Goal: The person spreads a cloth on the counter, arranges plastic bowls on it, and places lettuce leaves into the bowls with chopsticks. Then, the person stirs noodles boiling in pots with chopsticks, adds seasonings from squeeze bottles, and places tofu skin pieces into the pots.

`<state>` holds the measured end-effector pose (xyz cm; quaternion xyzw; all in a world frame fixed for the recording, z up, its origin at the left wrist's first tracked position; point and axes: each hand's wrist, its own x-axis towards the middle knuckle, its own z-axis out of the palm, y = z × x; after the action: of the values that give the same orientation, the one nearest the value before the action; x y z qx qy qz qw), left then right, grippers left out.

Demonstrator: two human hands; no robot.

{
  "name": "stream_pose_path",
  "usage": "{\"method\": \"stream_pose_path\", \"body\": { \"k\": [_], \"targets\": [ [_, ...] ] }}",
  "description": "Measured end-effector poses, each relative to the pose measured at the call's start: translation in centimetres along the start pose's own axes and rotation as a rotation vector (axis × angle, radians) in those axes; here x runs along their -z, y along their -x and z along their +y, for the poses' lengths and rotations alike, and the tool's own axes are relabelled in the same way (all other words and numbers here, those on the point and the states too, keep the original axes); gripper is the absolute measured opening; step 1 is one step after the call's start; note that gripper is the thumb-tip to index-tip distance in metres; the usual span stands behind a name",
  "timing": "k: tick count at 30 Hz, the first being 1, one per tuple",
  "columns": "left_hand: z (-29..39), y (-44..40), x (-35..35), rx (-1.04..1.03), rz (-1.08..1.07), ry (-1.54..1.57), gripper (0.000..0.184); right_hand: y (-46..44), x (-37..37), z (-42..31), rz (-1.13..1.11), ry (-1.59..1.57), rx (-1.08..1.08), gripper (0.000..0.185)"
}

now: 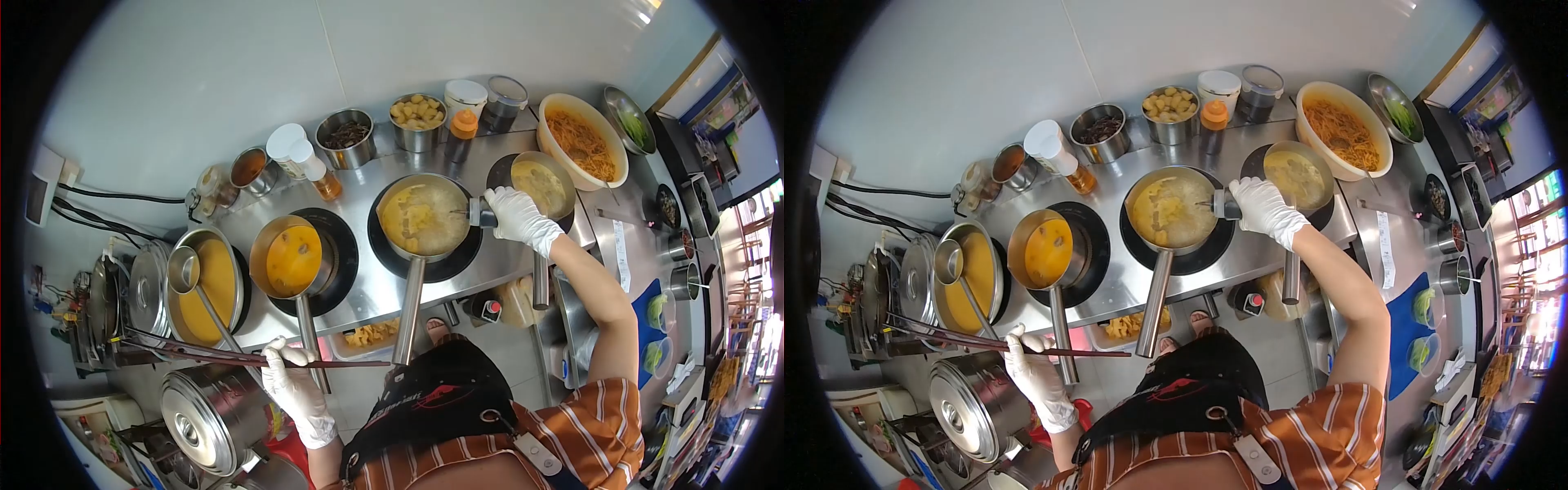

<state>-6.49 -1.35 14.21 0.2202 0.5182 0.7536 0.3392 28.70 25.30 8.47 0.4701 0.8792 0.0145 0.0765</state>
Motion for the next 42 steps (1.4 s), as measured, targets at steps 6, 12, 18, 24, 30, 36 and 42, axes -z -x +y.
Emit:
{"method": "stream_pose_path", "body": {
  "k": [6,12,18,24,30,36,42],
  "targets": [
    [-0.2,0.2,0.2,0.008,0.003,0.001,0.025,-0.7,-1.0,-0.1,-0.034,0.215,0.010,0.041],
    [-0.9,0.1,-0.4,0.043,0.018,-0.005,0.025,0.5,0.2,1.3,-0.101,-0.286,-0.149,0.054],
    [-2.1,-0.4,-2.2,0.072,0.020,0.006,0.029,3.6,0.7,4.0,0.116,-1.010,-0.280,0.068],
    [-2.5,-0.2,-6.3,0.062,-0.078,-0.028,0.025,7.6,1.7,11.2,0.197,-0.900,-0.452,0.076],
    [-3.4,-0.1,-8.2,0.085,-0.065,-0.051,0.026,9.5,-3.6,17.3,-0.104,0.092,-0.589,0.047],
    [-4.3,-0.1,-9.5,0.098,-0.090,-0.068,0.028,11.2,-7.1,20.0,-0.142,0.198,-0.660,0.040],
    [-3.5,0.3,-10.9,0.078,-0.076,-0.080,0.029,12.9,-2.2,18.7,-0.083,-0.469,-0.781,0.061]
  ]
}}
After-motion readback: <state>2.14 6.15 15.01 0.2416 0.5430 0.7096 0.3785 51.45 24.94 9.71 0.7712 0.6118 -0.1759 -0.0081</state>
